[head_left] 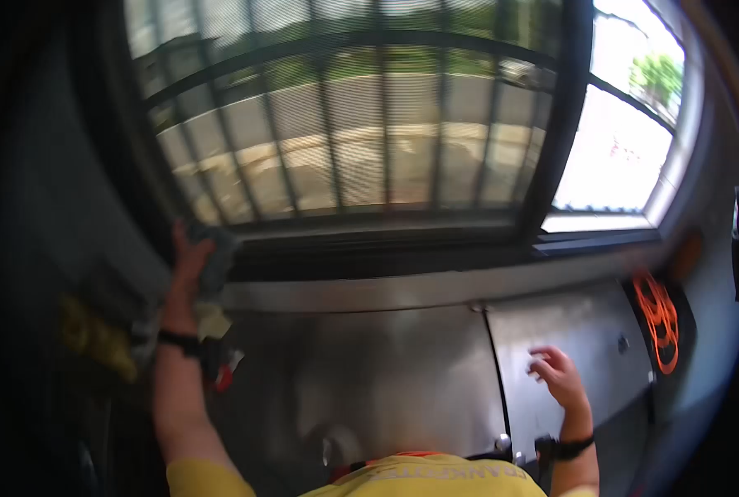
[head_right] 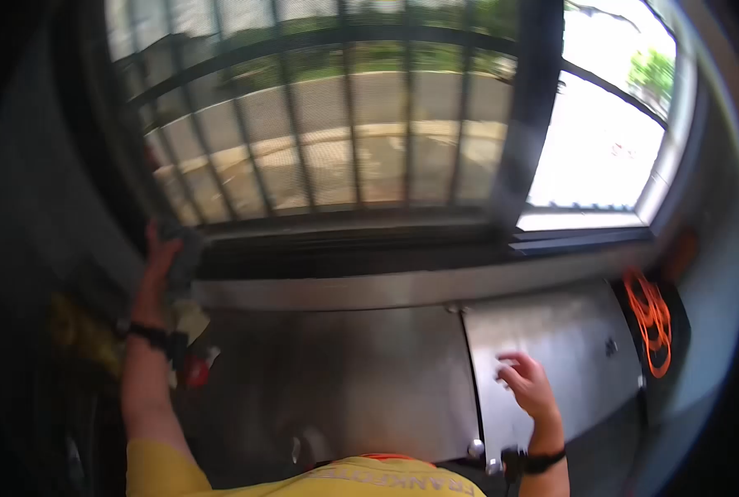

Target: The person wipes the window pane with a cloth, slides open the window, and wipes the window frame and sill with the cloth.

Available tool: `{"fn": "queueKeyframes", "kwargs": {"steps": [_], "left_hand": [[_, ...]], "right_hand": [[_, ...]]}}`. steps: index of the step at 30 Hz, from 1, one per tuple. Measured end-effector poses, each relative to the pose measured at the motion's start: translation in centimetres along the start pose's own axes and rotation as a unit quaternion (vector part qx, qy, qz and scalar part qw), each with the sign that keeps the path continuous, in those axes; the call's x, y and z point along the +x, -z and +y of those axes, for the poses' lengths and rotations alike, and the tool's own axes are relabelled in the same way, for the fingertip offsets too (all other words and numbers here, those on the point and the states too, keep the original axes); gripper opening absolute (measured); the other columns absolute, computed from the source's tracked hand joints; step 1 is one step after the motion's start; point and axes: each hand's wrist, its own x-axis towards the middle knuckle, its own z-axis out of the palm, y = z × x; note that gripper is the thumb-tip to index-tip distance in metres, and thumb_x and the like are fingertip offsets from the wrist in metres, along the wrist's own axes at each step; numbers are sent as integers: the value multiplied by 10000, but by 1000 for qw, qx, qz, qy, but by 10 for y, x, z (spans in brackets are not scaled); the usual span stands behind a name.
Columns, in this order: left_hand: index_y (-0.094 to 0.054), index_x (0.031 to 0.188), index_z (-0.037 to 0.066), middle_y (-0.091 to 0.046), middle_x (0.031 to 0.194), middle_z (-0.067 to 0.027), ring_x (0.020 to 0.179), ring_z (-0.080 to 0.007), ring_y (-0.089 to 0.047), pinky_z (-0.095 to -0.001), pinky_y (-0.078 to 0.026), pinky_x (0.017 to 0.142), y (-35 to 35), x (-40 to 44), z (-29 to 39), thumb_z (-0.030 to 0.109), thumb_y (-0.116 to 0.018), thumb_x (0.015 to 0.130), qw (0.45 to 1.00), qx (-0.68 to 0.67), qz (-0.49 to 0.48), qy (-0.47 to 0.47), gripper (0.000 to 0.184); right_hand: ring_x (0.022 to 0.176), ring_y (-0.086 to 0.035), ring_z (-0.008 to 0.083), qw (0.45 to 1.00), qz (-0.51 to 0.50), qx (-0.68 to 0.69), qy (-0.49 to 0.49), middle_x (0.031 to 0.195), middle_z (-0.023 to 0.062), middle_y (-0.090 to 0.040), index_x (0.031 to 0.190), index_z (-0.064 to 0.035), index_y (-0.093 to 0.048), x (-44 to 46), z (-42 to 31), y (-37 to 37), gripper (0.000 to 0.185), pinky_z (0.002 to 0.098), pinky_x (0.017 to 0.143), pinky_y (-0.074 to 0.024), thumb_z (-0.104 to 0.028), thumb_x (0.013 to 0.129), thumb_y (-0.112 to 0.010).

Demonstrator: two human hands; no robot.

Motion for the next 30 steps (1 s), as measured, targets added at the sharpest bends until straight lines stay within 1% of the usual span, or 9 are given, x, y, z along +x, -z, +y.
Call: {"fn": "queueKeyframes", "kwargs": {"steps": [2,6,13,15,20,23,25,27,30], "left_hand": [[-158,1444,37,-363,1356,-180,1217,-284,-415,-362,-377,978,12,-1,0,156,-686,635,997,28,65,39,973],[-166,1432,-18,-357,1379,-205,1251,-307,-402,-343,-368,992,52,31,-48,149,-661,593,991,-10,112,70,988],[-145,1435,-32,-431,1299,-201,1162,-311,-468,-340,-403,954,74,66,-71,128,-662,544,981,45,168,84,1043],[-140,1434,-36,-477,1229,-196,1076,-308,-513,-350,-439,898,82,74,-71,118,-655,523,990,-21,103,94,1058],[-230,1405,-48,-509,1173,-194,1008,-301,-540,-350,-457,853,79,82,-88,109,-640,511,988,-21,137,66,995],[-267,1393,-41,-475,1205,-193,1074,-301,-512,-341,-436,897,68,74,-88,138,-663,521,991,-19,113,66,974],[-266,1401,-14,-402,1269,-195,1171,-301,-450,-338,-405,942,38,45,-49,191,-694,540,985,68,139,74,983],[-268,1410,18,-338,1318,-182,1234,-305,-391,-342,-385,964,20,36,-51,213,-706,575,996,35,59,57,963],[-280,1410,23,-370,1331,-147,1228,-275,-403,-347,-403,947,4,6,-17,150,-685,624,998,-3,-37,44,894]], "right_hand": [[738,-630,131,1000,11,12,-15,779,53,-636,1036,1,-578,2,2,-3,204,244,598,-473,-100,860,-559],[723,-631,141,1000,11,4,-15,772,62,-634,1030,2,-573,3,-6,-12,196,247,593,-471,-85,856,-553],[712,-631,148,999,37,5,-37,756,72,-629,1031,25,-559,12,-15,-34,193,242,584,-471,-63,861,-533],[695,-630,146,998,28,5,-53,755,59,-622,1027,-4,-560,14,-11,-38,166,227,560,-475,-81,881,-544],[681,-641,157,994,44,30,-97,746,59,-619,1015,2,-561,16,-6,-48,151,227,541,-485,-69,887,-524],[681,-641,154,991,32,54,-120,747,60,-619,1017,1,-560,27,-1,-58,153,223,535,-487,-73,887,-529],[681,-641,152,991,20,47,-120,751,59,-622,1017,0,-560,35,-6,-69,151,220,534,-488,-69,887,-528],[679,-640,149,993,-5,46,-108,752,55,-623,1018,-1,-562,43,-11,-80,149,222,538,-489,-65,887,-526],[682,-642,149,994,-25,48,-99,747,52,-625,1013,-8,-567,49,-15,-89,146,224,548,-486,-65,883,-531]]}}
